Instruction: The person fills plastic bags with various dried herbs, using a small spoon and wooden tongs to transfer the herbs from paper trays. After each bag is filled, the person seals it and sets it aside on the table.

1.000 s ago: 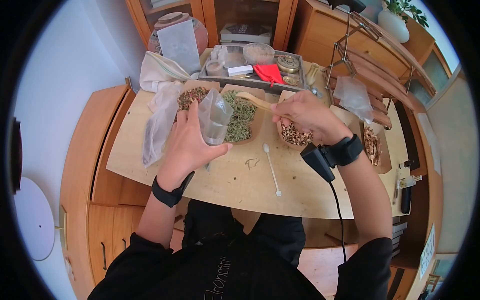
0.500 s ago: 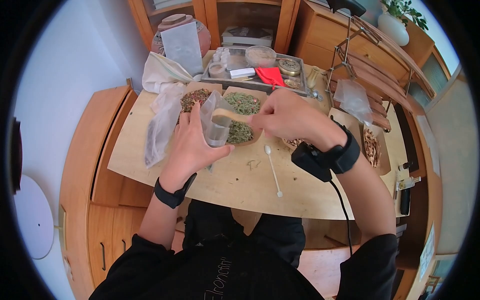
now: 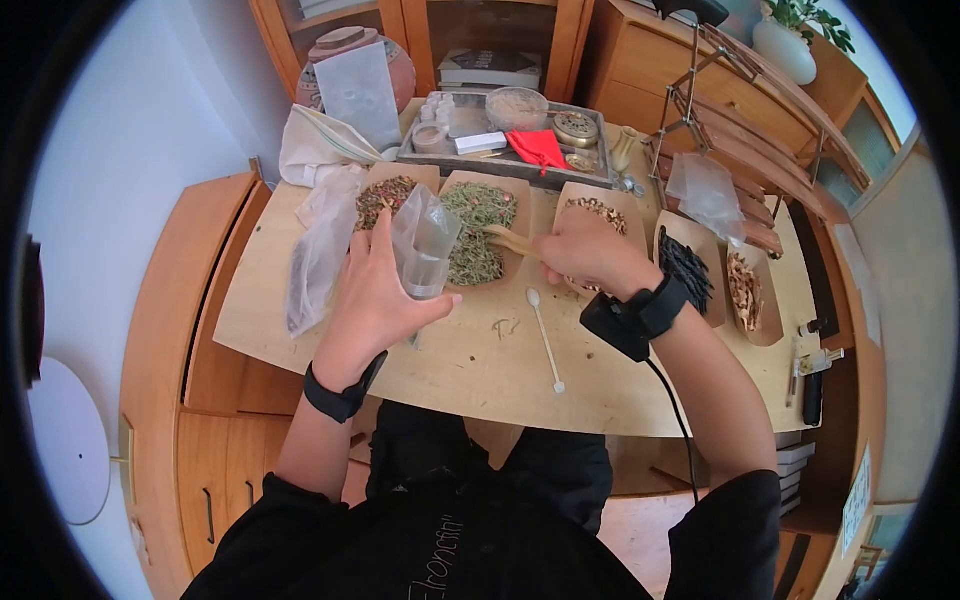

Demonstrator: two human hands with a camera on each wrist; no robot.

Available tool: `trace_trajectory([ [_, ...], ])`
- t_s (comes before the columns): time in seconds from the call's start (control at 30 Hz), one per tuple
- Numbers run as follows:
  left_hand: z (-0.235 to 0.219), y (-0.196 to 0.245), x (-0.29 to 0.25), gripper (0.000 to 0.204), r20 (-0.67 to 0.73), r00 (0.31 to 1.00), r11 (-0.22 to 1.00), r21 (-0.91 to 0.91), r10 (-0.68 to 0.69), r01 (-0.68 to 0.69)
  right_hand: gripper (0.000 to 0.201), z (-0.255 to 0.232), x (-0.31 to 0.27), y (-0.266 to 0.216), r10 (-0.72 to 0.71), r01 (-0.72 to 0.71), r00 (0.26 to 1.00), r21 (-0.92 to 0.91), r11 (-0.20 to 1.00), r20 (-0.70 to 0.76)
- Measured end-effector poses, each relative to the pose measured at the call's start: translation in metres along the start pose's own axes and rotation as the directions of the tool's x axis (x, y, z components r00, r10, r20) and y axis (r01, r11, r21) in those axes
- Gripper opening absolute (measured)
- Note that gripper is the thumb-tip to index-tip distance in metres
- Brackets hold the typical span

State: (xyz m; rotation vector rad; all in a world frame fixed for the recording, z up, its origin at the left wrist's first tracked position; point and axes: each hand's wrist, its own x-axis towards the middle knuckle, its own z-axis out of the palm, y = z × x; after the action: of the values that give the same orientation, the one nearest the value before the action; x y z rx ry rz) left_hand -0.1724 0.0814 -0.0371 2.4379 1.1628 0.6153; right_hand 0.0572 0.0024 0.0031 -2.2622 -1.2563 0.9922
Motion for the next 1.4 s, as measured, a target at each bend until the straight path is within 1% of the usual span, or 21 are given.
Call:
trace_trajectory([
  [0.07, 0.0, -0.002, 0.0, 0.11, 0.003, 1.0, 1.0, -0.011, 0.0, 0.0, 0.036, 0.006, 0.007, 0.002, -0.005, 0.002, 1.0, 0.178, 0.984, 0.015],
  [0.1, 0.0, -0.002, -0.001, 0.11, 0.003, 1.0, 1.0, -0.009, -0.002, 0.002, 0.036, 0.01, 0.011, 0.003, -0.007, 0.004, 1.0, 0.178, 0.984, 0.016],
  [0.17, 0.001, -0.002, -0.001, 0.11, 0.004, 1.0, 1.0, 0.001, -0.003, 0.003, 0.036, 0.016, 0.017, 0.006, -0.042, 0.038, 0.999, 0.24, 0.97, 0.008],
  [0.3, 0.0, 0.0, -0.001, 0.11, 0.009, 1.0, 1.0, 0.016, -0.009, 0.009, 0.033, 0.02, 0.018, 0.005, -0.056, 0.051, 0.998, 0.214, 0.975, 0.016],
  [0.37, 0.001, -0.001, 0.0, 0.111, 0.002, 1.0, 1.0, 0.019, -0.006, 0.006, 0.031, 0.021, 0.018, 0.008, -0.086, 0.07, 0.996, 0.303, 0.95, 0.038],
  [0.5, 0.0, -0.001, 0.0, 0.111, -0.001, 1.0, 1.0, 0.009, -0.004, 0.004, 0.03, 0.018, 0.014, 0.014, -0.102, 0.075, 0.993, 0.354, 0.932, 0.056],
  [0.67, -0.001, 0.0, 0.002, 0.111, 0.007, 1.0, 1.0, 0.02, -0.01, 0.01, 0.028, 0.008, 0.008, 0.021, -0.059, 0.053, 0.998, 0.414, 0.909, 0.002],
  [0.8, 0.001, 0.001, 0.002, 0.111, -0.013, 1.0, 1.0, 0.021, 0.009, -0.009, 0.03, -0.006, -0.004, 0.017, -0.033, 0.038, 0.999, 0.402, 0.915, -0.019],
  [0.87, 0.001, 0.002, 0.003, 0.108, 0.002, 1.0, 0.999, -0.05, 0.021, -0.021, 0.03, -0.013, -0.01, 0.015, -0.074, 0.089, 0.996, 0.401, 0.912, -0.053],
  [0.9, 0.001, 0.003, 0.003, 0.108, 0.001, 1.0, 0.999, -0.051, 0.021, -0.021, 0.03, -0.016, -0.015, 0.01, -0.075, 0.09, 0.996, 0.399, 0.912, -0.053],
  [0.97, 0.001, 0.004, 0.004, 0.111, 0.015, 1.0, 1.0, 0.025, -0.012, 0.012, 0.029, -0.025, -0.029, -0.003, -0.131, 0.132, 0.991, 0.427, 0.894, -0.033],
  [1.0, 0.001, 0.005, 0.004, 0.111, 0.014, 1.0, 1.0, 0.025, -0.012, 0.012, 0.029, -0.026, -0.035, -0.01, -0.131, 0.133, 0.991, 0.427, 0.895, -0.033],
  [1.07, 0.0, 0.005, 0.003, 0.111, 0.019, 1.0, 1.0, 0.026, -0.014, 0.013, 0.03, -0.024, -0.044, -0.022, -0.159, 0.164, 0.986, 0.36, 0.918, -0.045],
  [1.1, 0.0, 0.006, 0.003, 0.111, 0.018, 1.0, 1.0, 0.025, -0.012, 0.012, 0.03, -0.021, -0.044, -0.025, -0.159, 0.165, 0.986, 0.36, 0.918, -0.046],
  [1.17, 0.0, 0.006, 0.003, 0.108, 0.008, 1.0, 0.999, -0.05, 0.007, -0.006, 0.03, -0.017, -0.045, -0.031, -0.208, 0.195, 0.978, 0.294, 0.936, 0.015],
  [1.2, 0.0, 0.006, 0.003, 0.108, 0.007, 1.0, 0.999, -0.051, 0.007, -0.006, 0.03, -0.014, -0.045, -0.034, -0.209, 0.196, 0.978, 0.292, 0.936, 0.014],
  [1.27, 0.001, 0.005, 0.003, 0.108, -0.005, 1.0, 0.998, -0.061, 0.01, -0.01, 0.029, -0.01, -0.047, -0.038, -0.255, 0.248, 0.964, 0.099, 0.964, 0.068],
  [1.3, 0.001, 0.005, 0.002, 0.108, -0.005, 1.0, 0.998, -0.062, 0.01, -0.01, 0.027, -0.005, -0.044, -0.035, -0.306, 0.305, 0.952, 0.028, 0.952, 0.027],
  [1.33, 0.001, 0.006, 0.002, 0.108, -0.007, 1.0, 0.998, -0.063, 0.011, -0.012, 0.027, -0.007, -0.043, -0.034, -0.306, 0.305, 0.952, 0.026, 0.952, 0.028],
  [1.4, 0.001, 0.004, 0.002, 0.108, -0.009, 1.0, 0.998, -0.064, 0.011, -0.012, 0.03, -0.011, -0.045, -0.034, -0.358, 0.356, 0.933, -0.045, 0.933, -0.044],
])
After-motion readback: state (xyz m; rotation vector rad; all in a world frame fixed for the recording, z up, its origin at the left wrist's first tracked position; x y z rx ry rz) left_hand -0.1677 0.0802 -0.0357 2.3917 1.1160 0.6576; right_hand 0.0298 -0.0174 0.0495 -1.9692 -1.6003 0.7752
